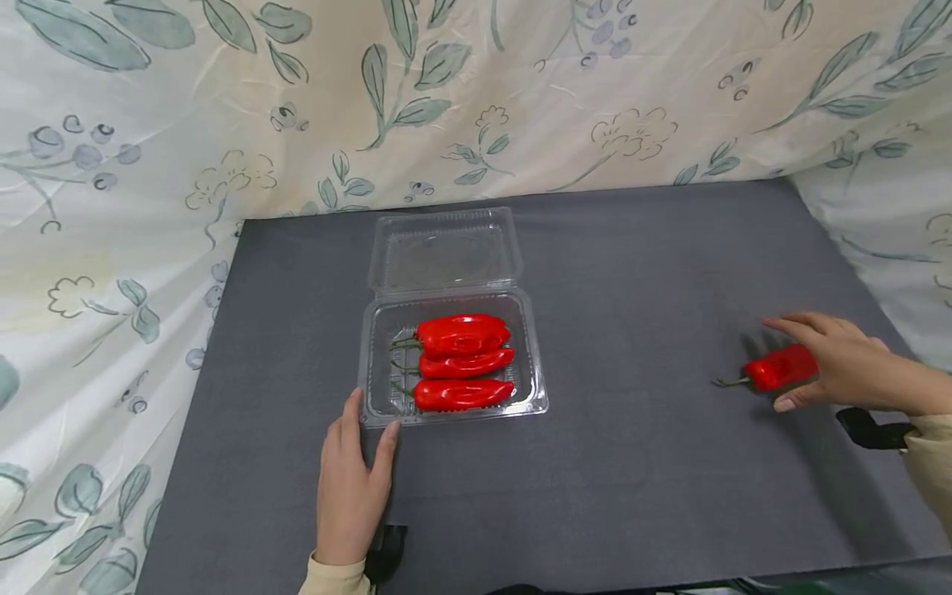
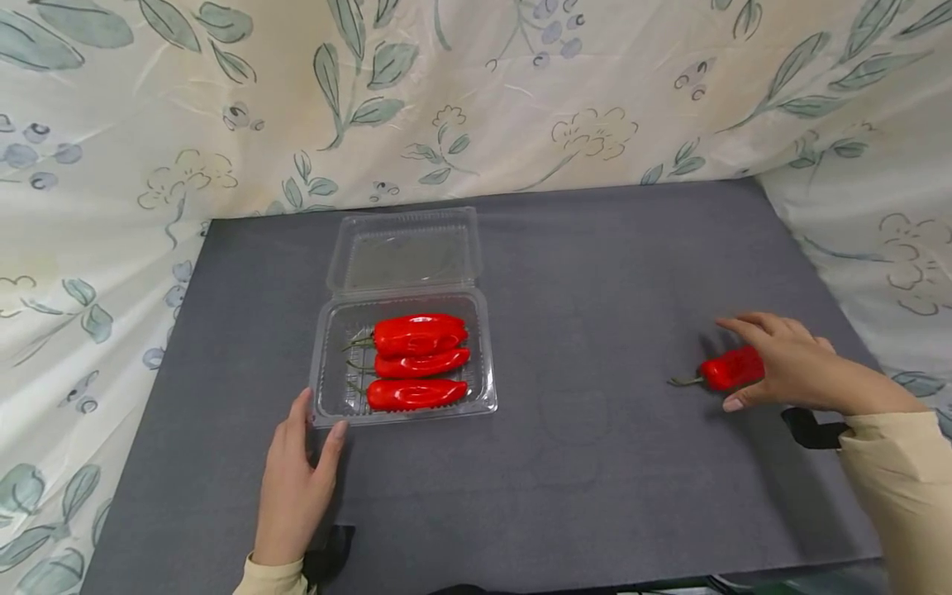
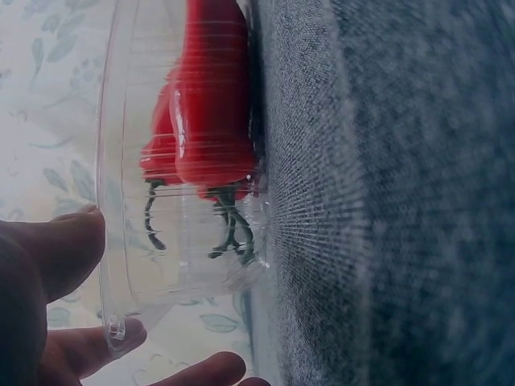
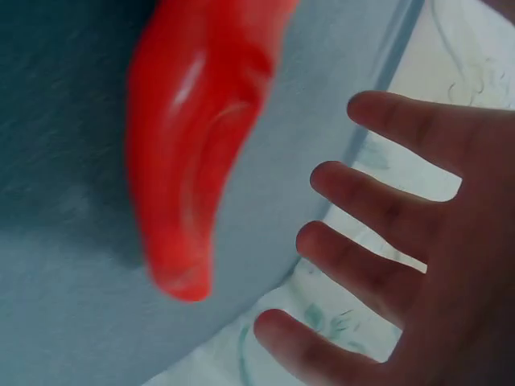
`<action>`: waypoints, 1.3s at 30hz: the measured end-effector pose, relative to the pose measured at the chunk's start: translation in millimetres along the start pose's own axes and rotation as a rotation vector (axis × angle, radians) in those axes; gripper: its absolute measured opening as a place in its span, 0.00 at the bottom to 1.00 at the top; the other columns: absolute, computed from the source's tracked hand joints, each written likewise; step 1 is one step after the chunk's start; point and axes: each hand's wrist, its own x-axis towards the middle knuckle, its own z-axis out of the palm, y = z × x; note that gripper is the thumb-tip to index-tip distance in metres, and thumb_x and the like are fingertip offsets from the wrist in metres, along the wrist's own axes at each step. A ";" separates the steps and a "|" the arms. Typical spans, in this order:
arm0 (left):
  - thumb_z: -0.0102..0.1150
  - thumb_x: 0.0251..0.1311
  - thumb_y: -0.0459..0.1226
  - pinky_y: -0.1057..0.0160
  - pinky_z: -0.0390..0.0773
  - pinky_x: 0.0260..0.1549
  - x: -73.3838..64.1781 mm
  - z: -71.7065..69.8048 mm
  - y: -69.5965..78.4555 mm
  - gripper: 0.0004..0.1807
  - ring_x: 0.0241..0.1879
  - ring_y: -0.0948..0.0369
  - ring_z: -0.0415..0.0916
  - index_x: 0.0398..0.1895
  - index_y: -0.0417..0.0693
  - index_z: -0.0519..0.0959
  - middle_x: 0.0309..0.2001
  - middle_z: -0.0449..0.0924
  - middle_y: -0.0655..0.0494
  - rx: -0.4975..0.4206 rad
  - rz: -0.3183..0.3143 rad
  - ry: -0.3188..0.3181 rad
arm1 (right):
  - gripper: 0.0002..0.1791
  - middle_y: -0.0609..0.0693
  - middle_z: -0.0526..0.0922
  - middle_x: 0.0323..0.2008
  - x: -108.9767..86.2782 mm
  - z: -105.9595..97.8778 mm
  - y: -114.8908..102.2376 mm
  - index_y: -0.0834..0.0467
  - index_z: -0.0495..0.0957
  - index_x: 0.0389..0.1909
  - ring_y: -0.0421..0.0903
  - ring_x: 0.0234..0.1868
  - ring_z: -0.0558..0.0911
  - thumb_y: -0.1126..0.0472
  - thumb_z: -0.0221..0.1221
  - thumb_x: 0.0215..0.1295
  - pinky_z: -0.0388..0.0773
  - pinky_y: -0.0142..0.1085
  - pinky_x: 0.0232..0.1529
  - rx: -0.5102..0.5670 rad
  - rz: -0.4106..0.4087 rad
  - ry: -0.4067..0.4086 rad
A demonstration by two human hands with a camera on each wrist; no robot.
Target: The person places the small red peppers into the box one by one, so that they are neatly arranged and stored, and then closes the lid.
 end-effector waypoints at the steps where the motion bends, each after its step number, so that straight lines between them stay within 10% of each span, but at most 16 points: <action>1: 0.58 0.64 0.48 0.39 0.71 0.52 0.3 -0.1 0.1 0.37 0.56 0.44 0.67 0.72 0.45 0.58 0.59 0.68 0.38 -0.001 0.000 0.000 | 0.67 0.72 0.56 0.61 -0.7 2.6 3.3 0.64 0.56 0.67 0.75 0.57 0.59 0.32 0.73 0.29 0.65 0.72 0.44 0.002 0.003 -0.003; 15: 0.59 0.64 0.47 0.39 0.71 0.52 2.0 1.4 -1.3 0.37 0.56 0.43 0.68 0.71 0.44 0.59 0.59 0.69 0.37 -0.003 0.032 0.029 | 0.43 0.73 0.68 0.51 -3.5 16.4 13.9 0.68 0.70 0.56 0.70 0.48 0.70 0.54 0.76 0.39 0.72 0.62 0.38 0.025 -0.030 0.062; 39: 0.59 0.63 0.49 0.39 0.72 0.52 1.1 2.8 -1.9 0.38 0.56 0.43 0.68 0.71 0.43 0.59 0.59 0.69 0.37 0.014 0.007 0.014 | 0.29 0.68 0.78 0.45 4.3 29.1 15.4 0.62 0.77 0.46 0.64 0.42 0.76 0.60 0.75 0.40 0.70 0.59 0.29 0.059 -0.026 0.164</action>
